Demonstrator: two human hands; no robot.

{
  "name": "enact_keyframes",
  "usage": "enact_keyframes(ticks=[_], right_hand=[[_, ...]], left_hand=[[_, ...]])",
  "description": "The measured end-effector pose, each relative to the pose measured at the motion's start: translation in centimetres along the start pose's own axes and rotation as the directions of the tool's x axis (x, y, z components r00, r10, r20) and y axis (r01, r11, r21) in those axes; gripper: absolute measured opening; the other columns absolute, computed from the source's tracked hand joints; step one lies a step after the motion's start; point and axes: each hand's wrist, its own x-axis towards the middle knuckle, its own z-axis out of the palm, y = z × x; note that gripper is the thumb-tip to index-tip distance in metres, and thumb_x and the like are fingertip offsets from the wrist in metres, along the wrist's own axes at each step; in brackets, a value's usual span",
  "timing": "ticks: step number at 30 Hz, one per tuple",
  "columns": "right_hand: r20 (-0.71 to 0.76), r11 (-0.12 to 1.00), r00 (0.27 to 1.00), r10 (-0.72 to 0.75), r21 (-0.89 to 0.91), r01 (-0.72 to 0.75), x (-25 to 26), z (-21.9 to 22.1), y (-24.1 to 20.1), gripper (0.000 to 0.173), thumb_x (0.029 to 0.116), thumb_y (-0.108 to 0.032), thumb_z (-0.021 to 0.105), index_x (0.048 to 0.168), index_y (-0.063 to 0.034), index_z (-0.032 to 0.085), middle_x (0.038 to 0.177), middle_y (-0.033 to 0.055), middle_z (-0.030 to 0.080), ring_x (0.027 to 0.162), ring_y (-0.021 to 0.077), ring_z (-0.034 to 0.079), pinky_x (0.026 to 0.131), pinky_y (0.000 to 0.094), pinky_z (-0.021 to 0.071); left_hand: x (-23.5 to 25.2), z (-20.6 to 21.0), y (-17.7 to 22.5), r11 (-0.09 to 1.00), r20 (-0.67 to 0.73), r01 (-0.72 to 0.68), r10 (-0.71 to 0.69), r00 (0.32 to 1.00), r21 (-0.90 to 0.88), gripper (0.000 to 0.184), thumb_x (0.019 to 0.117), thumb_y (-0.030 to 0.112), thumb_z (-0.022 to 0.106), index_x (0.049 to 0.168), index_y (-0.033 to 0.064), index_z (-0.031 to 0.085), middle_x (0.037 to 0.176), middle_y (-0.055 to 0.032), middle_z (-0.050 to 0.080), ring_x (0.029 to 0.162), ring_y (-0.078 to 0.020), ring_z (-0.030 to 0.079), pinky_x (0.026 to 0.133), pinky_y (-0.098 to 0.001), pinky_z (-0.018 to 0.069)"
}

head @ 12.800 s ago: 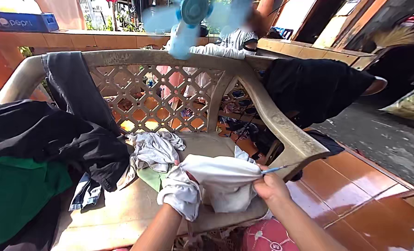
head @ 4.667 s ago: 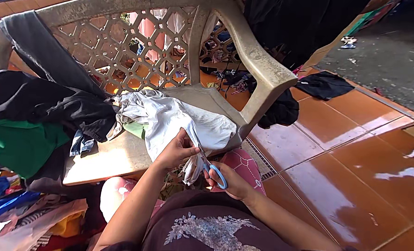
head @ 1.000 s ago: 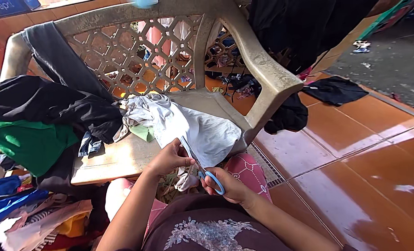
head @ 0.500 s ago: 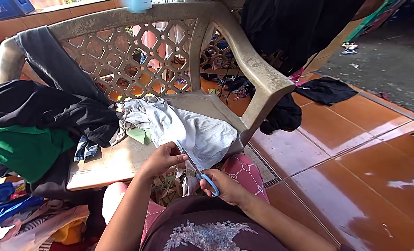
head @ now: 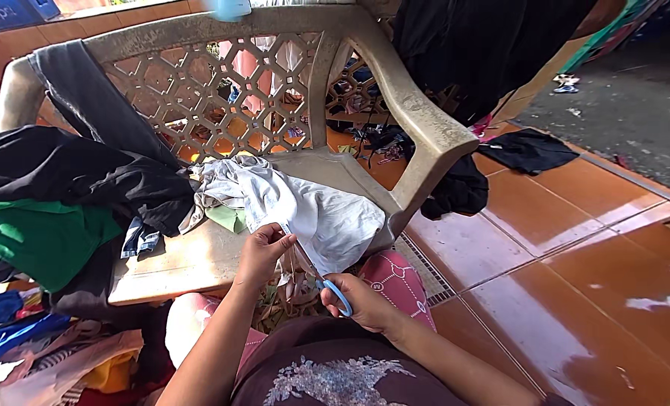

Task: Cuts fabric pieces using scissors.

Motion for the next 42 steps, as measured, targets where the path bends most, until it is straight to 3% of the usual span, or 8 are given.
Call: enact_keyframes(ticks=[3,8,13,16,21,27,35,42], right_hand=[[0.038,0.999,0.999,-0.003,0.043,0.002,0.0,0.0,0.1,0.02,0.0899,-0.034,0.074,0.082,-0.0206,0.061,0.065,-0.0157,0.06,0.054,-0.0067,0.053,0.052,0.0111,0.0417],[0.093,0.994,0.996,-0.011,0.108,0.001,0.0,-0.1,0.0,0.027,0.086,-0.042,0.079,0.083,-0.0203,0.064,0.068,-0.0134,0.062,0.055,-0.0061,0.054,0.052,0.0099,0.0423],[0.113,0.991,0.993,-0.03,0.136,0.014,0.4,-0.2,-0.1,0.035,0.0825,-0.049,0.082,0.086,-0.0194,0.064,0.07,-0.012,0.063,0.056,-0.0057,0.055,0.052,0.0097,0.0429],[0.121,0.991,0.992,-0.036,0.134,0.02,0.6,-0.3,-0.3,0.039,0.0817,-0.054,0.081,0.086,-0.0189,0.063,0.07,-0.0119,0.063,0.056,-0.005,0.055,0.053,0.0103,0.0441],[0.111,0.992,0.992,-0.059,0.12,0.045,0.6,-0.3,-0.2,0.042,0.0805,-0.056,0.081,0.087,-0.0197,0.062,0.07,-0.0132,0.061,0.056,-0.0054,0.054,0.053,0.0104,0.0437],[0.088,0.992,0.993,-0.08,0.109,0.07,0.4,-0.1,0.1,0.03,0.0831,-0.046,0.082,0.083,-0.0214,0.065,0.069,-0.0146,0.062,0.056,-0.007,0.054,0.054,0.0095,0.0438],[0.121,0.98,0.984,-0.131,0.163,0.11,0.5,-0.3,0.1,0.041,0.0801,-0.058,0.08,0.087,-0.0199,0.065,0.069,-0.013,0.063,0.057,-0.0053,0.056,0.055,0.0112,0.0459],[0.06,0.99,0.991,-0.118,0.086,0.113,0.3,-0.5,0.0,0.03,0.0845,-0.046,0.081,0.082,-0.0214,0.063,0.065,-0.0152,0.06,0.054,-0.0064,0.054,0.052,0.0104,0.0437]], left_hand=[[-0.2,-0.1,0.2,0.999,-0.008,-0.003,0.002,1.0,-0.052,0.017,0.0867,-0.006,0.071,0.098,0.0037,0.062,0.074,0.0047,0.067,0.068,-0.0028,0.063,0.071,-0.0208,0.0546],[-0.1,-0.4,0.0,0.991,0.013,-0.003,0.005,1.0,-0.136,0.06,0.0836,-0.006,0.074,0.135,0.001,0.045,0.073,0.0029,0.065,0.065,-0.0055,0.064,0.07,-0.0223,0.0563],[-0.3,-0.3,-0.5,0.978,0.105,-0.001,0.023,0.994,-0.208,0.086,0.0836,-0.005,0.072,0.154,-0.0031,0.022,0.071,0.0049,0.061,0.065,-0.0036,0.061,0.07,-0.0201,0.0539],[-0.3,-0.3,-0.5,0.978,0.176,0.021,0.016,0.984,-0.207,0.094,0.0829,-0.005,0.072,0.156,-0.0026,0.013,0.072,0.005,0.061,0.067,-0.004,0.063,0.072,-0.021,0.055],[-0.3,-0.3,-0.4,0.981,0.212,0.028,0.014,0.977,-0.194,0.096,0.082,-0.006,0.073,0.156,-0.0036,0.012,0.074,0.0051,0.062,0.067,-0.0037,0.063,0.07,-0.0199,0.0544],[-0.2,-0.5,-0.7,0.979,0.257,0.024,0.029,0.966,-0.202,0.096,0.0805,-0.006,0.073,0.155,-0.001,0.013,0.071,0.0061,0.062,0.065,-0.0035,0.063,0.068,-0.0198,0.0543],[-0.5,0.1,-0.8,0.97,0.394,0.046,0.054,0.917,-0.24,0.103,0.0784,-0.006,0.074,0.154,0.0007,0.004,0.071,0.0085,0.061,0.066,-0.0039,0.064,0.071,-0.0213,0.0563],[-0.5,0.3,-0.7,0.981,0.399,0.063,0.015,0.917,-0.182,0.102,0.0791,-0.006,0.074,0.154,-0.0007,0.004,0.074,0.007,0.063,0.069,-0.0053,0.066,0.074,-0.0231,0.0578]])
